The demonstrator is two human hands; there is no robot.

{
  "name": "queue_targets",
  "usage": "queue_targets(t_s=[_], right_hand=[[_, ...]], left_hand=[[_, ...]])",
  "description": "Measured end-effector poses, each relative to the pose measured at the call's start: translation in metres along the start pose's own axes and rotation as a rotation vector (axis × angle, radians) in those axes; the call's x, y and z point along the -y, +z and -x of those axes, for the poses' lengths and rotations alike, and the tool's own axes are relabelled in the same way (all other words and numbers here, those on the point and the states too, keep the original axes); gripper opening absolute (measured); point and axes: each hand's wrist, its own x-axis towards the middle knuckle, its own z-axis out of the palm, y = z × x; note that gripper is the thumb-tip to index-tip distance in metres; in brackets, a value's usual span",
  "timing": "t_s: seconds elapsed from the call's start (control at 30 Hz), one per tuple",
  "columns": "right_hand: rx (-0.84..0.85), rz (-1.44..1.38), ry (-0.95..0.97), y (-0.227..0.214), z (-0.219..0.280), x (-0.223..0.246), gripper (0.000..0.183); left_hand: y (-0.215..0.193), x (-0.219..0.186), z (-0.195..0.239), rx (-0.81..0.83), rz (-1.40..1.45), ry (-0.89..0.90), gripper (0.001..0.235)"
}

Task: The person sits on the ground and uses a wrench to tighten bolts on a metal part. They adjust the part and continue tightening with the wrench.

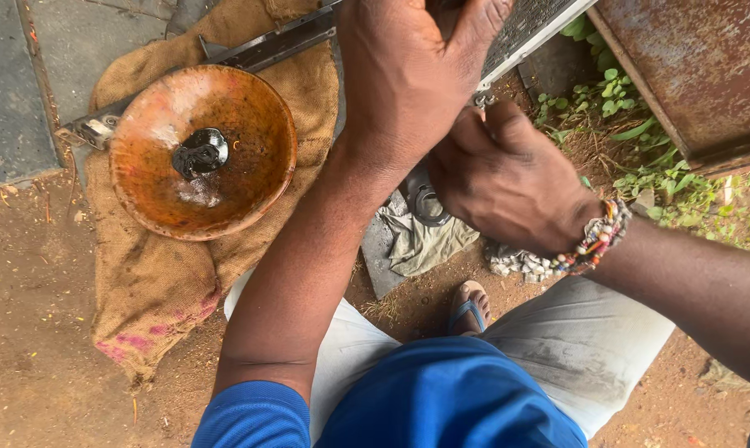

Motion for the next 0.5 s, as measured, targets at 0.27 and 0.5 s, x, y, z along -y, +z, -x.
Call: queue_targets(t_s=[0.27,0.5], right_hand=[[0.0,-0.092,-0.093,0.006,0.004,-0.001,0.03],[-0.067,-0.181,-0.084,0.011,0.021,-0.01,0.033]], left_hand=[[0.004,-0.014,-0.004,0.036,-0.207,0.096,0.026],[0.015,-0.006,-0.001,0.172,-0.189,-0.001,0.04]])
